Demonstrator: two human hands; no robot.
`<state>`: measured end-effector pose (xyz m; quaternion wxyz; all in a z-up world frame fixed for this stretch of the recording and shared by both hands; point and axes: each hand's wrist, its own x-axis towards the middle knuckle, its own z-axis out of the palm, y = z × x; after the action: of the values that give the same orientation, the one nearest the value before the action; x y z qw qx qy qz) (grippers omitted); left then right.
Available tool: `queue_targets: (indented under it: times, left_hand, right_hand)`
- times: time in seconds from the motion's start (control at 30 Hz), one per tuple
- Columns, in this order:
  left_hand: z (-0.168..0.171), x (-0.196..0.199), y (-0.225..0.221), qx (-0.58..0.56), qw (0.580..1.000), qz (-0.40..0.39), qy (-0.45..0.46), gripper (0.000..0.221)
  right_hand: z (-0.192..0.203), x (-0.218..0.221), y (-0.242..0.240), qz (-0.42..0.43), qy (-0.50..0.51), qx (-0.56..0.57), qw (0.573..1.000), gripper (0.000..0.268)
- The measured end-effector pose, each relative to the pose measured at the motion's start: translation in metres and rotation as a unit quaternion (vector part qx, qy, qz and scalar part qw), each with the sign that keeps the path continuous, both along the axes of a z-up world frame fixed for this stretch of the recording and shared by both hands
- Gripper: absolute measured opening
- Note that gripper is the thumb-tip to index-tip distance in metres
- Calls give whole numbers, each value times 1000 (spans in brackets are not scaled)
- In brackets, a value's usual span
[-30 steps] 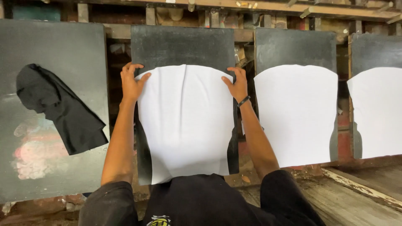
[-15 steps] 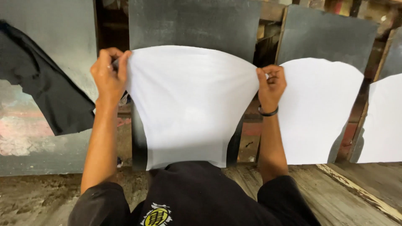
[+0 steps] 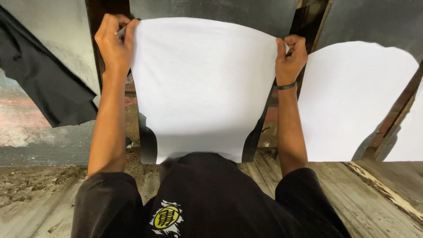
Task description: Placing and aligning fabric pieces onto printing boards in a screen printing facility.
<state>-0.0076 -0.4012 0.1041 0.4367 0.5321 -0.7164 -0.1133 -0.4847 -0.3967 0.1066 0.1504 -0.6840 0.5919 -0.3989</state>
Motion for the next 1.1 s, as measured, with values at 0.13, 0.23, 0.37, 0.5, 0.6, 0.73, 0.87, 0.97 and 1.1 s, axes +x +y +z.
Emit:
queue_targets:
  times: [0.13, 0.23, 0.37, 0.5, 0.6, 0.73, 0.87, 0.97, 1.1]
  left_hand:
    - [-12, 2, -1, 3, 999, -2, 34, 27]
    - [6, -15, 1, -25, 998, 55, -5, 33]
    - [57, -53, 38, 38, 984, 136, -105, 46]
    - [52, -101, 131, 131, 981, -36, -140, 55]
    - [46, -116, 168, 107, 970, -134, -174, 58]
    - [52, -93, 159, 167, 959, -42, -226, 73]
    - [42, -53, 152, 298, 936, 112, -151, 75]
    - [33, -15, 160, 483, 865, 137, 18, 100]
    - [26, -6, 254, 469, 862, 141, 132, 104]
  right_hand:
    - [3, 8, -2, -20, 26, -25, 999, 17]
    - [9, 12, 5, -15, 9, -40, 999, 14]
    - [42, 45, 44, -55, 81, -51, 994, 34]
    - [44, 102, 143, -3, 37, 44, 998, 40]
    - [40, 144, 206, 130, 35, 53, 990, 66]
    - [28, 138, 223, 67, 208, 109, 970, 83]
    - [10, 102, 199, -41, 249, 140, 957, 89]
    - [10, 84, 190, -55, 220, 156, 961, 85]
    - [14, 89, 206, -63, 195, 159, 966, 85]
